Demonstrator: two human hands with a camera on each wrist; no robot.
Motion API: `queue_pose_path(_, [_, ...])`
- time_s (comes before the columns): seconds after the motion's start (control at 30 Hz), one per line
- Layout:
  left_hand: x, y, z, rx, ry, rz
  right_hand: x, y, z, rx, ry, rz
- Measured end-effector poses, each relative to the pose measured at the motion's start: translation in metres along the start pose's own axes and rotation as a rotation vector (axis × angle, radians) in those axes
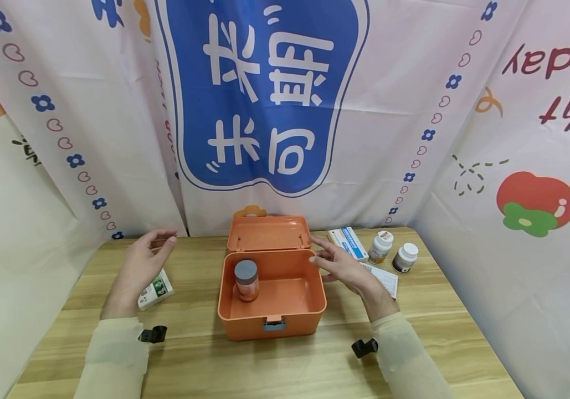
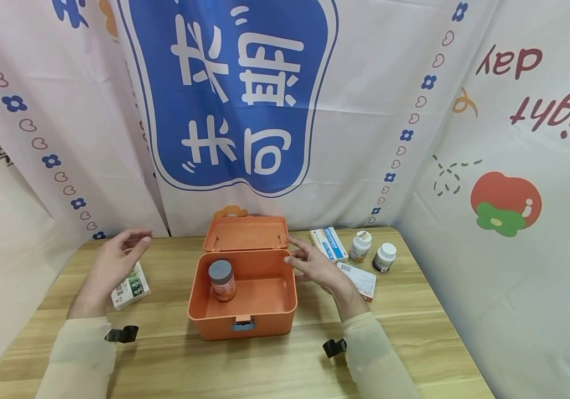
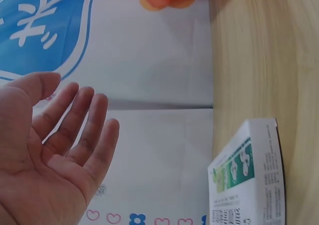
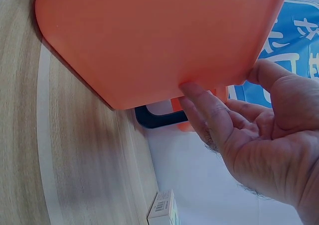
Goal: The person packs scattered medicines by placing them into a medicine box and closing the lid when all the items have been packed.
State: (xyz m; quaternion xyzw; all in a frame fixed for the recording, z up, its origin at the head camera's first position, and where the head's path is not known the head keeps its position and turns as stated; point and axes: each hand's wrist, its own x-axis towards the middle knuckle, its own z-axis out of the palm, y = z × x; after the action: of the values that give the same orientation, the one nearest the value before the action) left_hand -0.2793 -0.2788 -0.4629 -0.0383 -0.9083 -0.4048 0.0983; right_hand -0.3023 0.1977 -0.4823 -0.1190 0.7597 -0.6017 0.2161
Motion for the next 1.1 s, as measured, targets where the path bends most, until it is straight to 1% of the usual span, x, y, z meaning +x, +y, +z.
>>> queue_pose_path(0.13, [-0.002,-0.009,-0.002,0.004,-0.003,-0.064,0.001,0.001,0.000,0.001,0.001,0.001])
queue_pose_path(0.23, [-0.002,-0.014,-0.002,0.013,-0.004,-0.094,0.001,0.001,0.000,-0.002,0.003,0.001])
queue_pose_path(0.37, [-0.003,-0.019,-0.004,0.019,-0.009,-0.134,0.000,0.001,0.000,-0.001,0.001,0.000])
queue_pose_path(0.57, [-0.005,-0.024,-0.004,0.044,-0.030,-0.225,0.000,0.001,0.000,-0.006,0.001,0.004])
queue_pose_path(0.73, [-0.004,-0.030,-0.004,0.056,-0.019,-0.279,-0.001,0.001,-0.001,-0.012,0.003,0.004])
queue_pose_path(0.87, [-0.003,-0.035,-0.005,0.076,-0.022,-0.315,0.000,0.000,-0.001,-0.011,0.001,0.004])
queue_pose_path(1.1, [-0.006,-0.045,-0.006,0.187,-0.060,-0.340,0.001,0.001,-0.001,-0.001,-0.008,0.002])
